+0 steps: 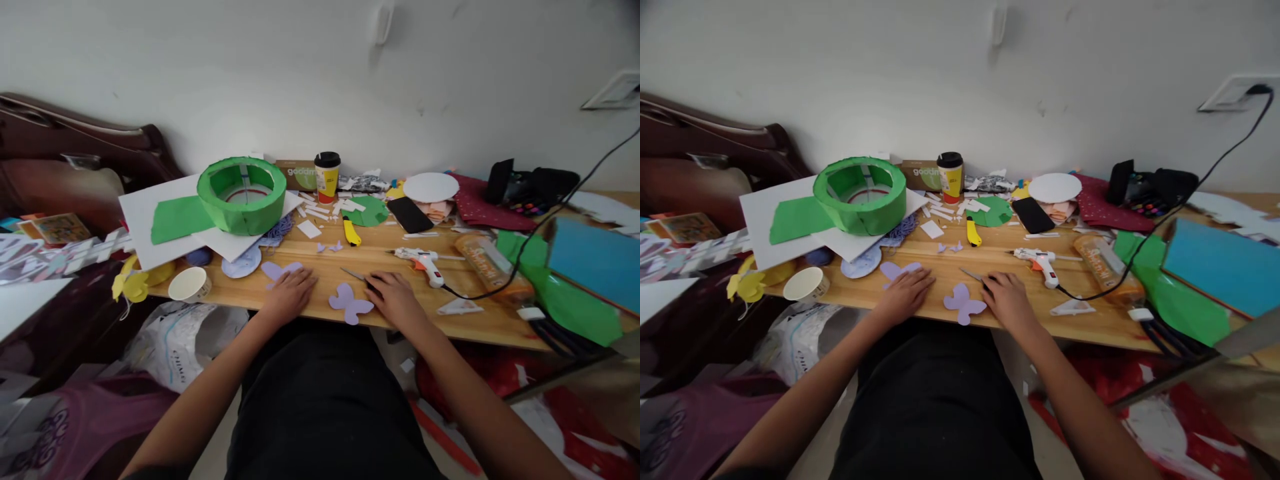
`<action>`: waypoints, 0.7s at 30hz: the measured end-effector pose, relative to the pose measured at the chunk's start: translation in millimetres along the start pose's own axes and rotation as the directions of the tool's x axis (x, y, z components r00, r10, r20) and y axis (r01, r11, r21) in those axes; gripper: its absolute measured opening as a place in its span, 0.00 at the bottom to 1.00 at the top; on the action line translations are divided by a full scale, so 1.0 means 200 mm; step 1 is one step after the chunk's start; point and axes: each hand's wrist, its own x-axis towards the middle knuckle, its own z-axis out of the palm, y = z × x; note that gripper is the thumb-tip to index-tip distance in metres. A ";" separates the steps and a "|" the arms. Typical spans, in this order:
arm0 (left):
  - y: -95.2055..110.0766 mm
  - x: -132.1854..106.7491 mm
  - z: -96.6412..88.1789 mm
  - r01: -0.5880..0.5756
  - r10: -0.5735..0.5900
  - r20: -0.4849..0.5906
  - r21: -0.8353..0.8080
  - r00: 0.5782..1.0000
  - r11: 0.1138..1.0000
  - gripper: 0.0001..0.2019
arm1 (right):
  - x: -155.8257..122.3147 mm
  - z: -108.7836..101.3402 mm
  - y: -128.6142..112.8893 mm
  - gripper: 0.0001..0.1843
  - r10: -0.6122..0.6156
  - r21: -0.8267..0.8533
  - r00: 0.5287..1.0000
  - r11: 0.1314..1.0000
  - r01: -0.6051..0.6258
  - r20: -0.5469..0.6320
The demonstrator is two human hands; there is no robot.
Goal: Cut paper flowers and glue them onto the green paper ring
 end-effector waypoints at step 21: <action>0.39 -0.09 0.12 -0.229 0.235 -0.072 0.080 0.969 0.970 0.29 | 0.01 -0.22 0.52 0.17 0.595 -0.161 0.794 0.801 -0.576 0.122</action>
